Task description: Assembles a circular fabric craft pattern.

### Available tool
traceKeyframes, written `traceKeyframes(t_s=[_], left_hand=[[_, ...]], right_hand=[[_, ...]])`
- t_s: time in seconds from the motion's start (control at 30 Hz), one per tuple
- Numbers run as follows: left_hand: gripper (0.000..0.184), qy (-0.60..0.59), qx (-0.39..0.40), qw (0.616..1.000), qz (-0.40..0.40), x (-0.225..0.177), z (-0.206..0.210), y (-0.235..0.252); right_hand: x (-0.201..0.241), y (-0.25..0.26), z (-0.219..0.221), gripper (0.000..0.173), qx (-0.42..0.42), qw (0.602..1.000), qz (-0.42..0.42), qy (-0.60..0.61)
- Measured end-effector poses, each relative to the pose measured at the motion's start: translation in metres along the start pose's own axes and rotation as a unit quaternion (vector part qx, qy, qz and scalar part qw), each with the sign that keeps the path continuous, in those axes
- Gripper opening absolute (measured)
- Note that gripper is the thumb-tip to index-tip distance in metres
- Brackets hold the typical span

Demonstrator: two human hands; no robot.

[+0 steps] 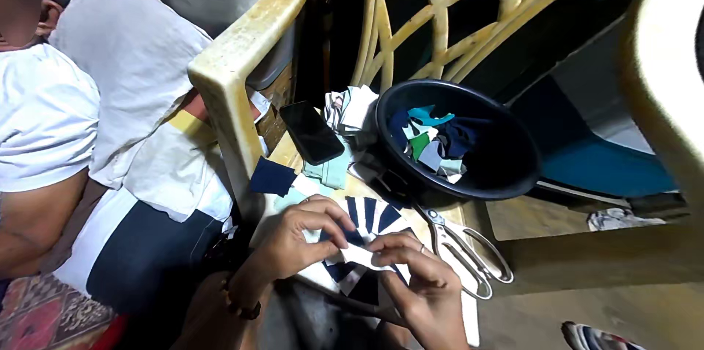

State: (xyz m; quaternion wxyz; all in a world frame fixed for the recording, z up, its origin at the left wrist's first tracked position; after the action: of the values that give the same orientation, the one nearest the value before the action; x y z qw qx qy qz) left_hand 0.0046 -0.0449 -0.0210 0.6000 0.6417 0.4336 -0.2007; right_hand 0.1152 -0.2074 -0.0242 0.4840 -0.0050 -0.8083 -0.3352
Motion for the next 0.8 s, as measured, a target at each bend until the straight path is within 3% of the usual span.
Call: traceKeyframes(t_s=[0.03,0.13,0.27,0.43,0.53,0.63,0.73,0.8], left_hand=[[0.004,-0.014,0.003,1.000,0.018,-0.002,0.003,0.001],[0.002,-0.043,0.026,0.998,0.025,-0.010,0.017,0.003],[0.010,-0.048,0.001,0.999,-0.015,-0.010,0.030,0.004],[0.056,-0.164,0.031,0.974,-0.154,-0.001,0.041,0.002],[0.045,-0.151,0.006,0.967,-0.203,0.002,0.044,-0.001],[0.030,-0.123,0.029,0.968,-0.215,0.004,0.037,-0.003],[0.017,-0.112,0.073,0.963,-0.233,0.005,0.031,-0.005],[0.014,-0.101,0.058,0.966,-0.233,0.007,0.025,-0.006]], right_hand=[[0.002,-0.001,0.002,0.007,0.020,1.000,0.007,0.009],[0.013,0.000,0.010,0.037,0.057,0.998,0.026,0.031],[0.019,0.002,0.011,0.036,-0.016,0.994,0.070,0.082],[0.015,-0.003,0.005,0.038,-0.114,0.978,0.098,0.143],[0.013,-0.005,0.002,0.024,-0.107,0.986,0.069,0.109],[0.006,-0.008,-0.004,0.009,-0.046,0.993,0.057,0.093],[0.001,-0.010,-0.008,0.008,-0.028,0.990,0.085,0.113],[-0.003,-0.012,-0.008,0.010,-0.034,0.987,0.100,0.120]])
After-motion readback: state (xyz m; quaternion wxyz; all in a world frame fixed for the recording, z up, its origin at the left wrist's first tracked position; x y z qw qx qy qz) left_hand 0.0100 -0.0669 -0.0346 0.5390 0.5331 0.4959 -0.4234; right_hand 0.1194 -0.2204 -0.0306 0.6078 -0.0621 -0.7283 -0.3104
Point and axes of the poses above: each hand's wrist, its own y-axis towards the middle knuckle, its own z-axis out of the palm, x = y × z, the point moved 5 cm from there along y, towards the middle knuckle, and after that the axes turned 8 degrees about x, right-handed, at the moved point
